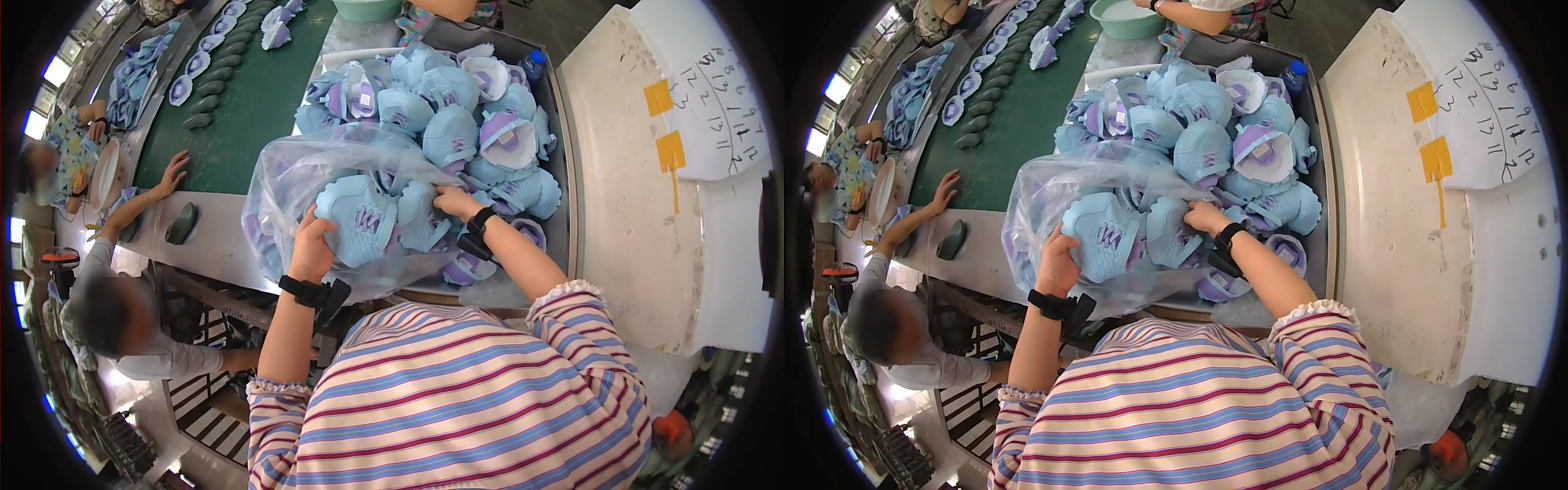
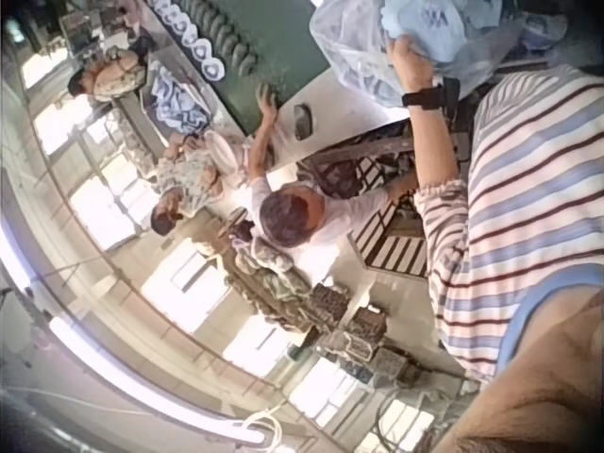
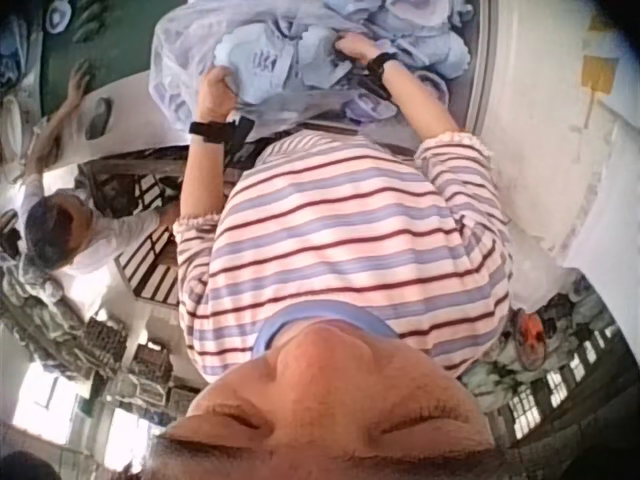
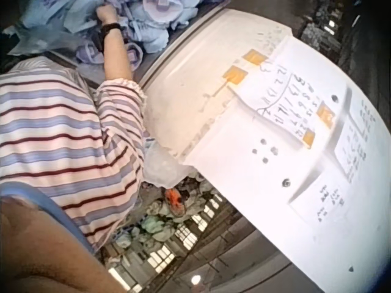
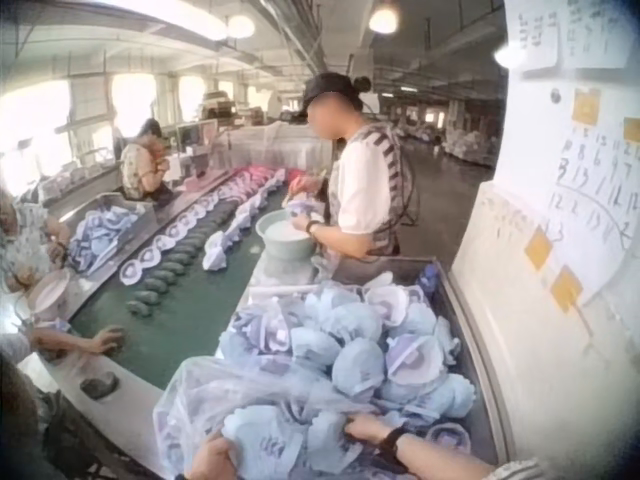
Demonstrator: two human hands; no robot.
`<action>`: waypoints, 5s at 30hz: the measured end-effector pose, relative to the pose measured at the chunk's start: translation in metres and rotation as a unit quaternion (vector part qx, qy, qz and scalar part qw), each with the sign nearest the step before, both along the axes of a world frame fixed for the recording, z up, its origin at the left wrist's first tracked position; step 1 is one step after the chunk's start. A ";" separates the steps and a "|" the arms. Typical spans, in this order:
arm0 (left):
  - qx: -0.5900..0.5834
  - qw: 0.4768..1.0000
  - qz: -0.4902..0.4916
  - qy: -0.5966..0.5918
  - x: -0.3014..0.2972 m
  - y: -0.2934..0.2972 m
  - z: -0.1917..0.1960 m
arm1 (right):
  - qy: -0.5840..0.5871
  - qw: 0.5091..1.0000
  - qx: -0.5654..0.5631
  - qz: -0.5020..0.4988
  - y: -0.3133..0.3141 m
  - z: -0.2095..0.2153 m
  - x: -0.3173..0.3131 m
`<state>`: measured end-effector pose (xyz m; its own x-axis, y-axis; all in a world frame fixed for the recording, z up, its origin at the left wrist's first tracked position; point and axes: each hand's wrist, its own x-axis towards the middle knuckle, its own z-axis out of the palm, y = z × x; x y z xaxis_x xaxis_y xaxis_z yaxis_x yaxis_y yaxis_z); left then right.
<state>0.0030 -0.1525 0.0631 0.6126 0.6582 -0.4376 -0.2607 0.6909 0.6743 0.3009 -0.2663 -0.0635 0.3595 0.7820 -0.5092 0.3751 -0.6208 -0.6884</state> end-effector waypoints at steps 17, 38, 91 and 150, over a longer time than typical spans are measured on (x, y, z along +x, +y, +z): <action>0.383 0.916 -0.084 0.085 -0.003 0.004 0.036 | 0.364 0.877 0.309 0.052 -0.058 0.125 0.018; 0.530 0.836 -0.130 0.055 0.088 -0.023 0.096 | 0.179 0.888 0.373 -0.198 0.006 0.198 -0.017; 0.294 0.941 0.120 0.117 -0.052 0.007 0.001 | -0.395 0.673 0.322 0.537 0.092 0.116 -0.008; 0.154 0.865 0.337 0.338 -0.211 0.326 -0.040 | 0.147 0.919 0.332 -0.155 -0.023 0.189 0.011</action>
<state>-0.2078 0.1738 0.0233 -0.2823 0.9158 -0.2858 -0.0090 0.2954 0.9553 0.3116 -0.2891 0.1255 0.5410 0.8382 -0.0689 -0.0125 -0.0739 -0.9972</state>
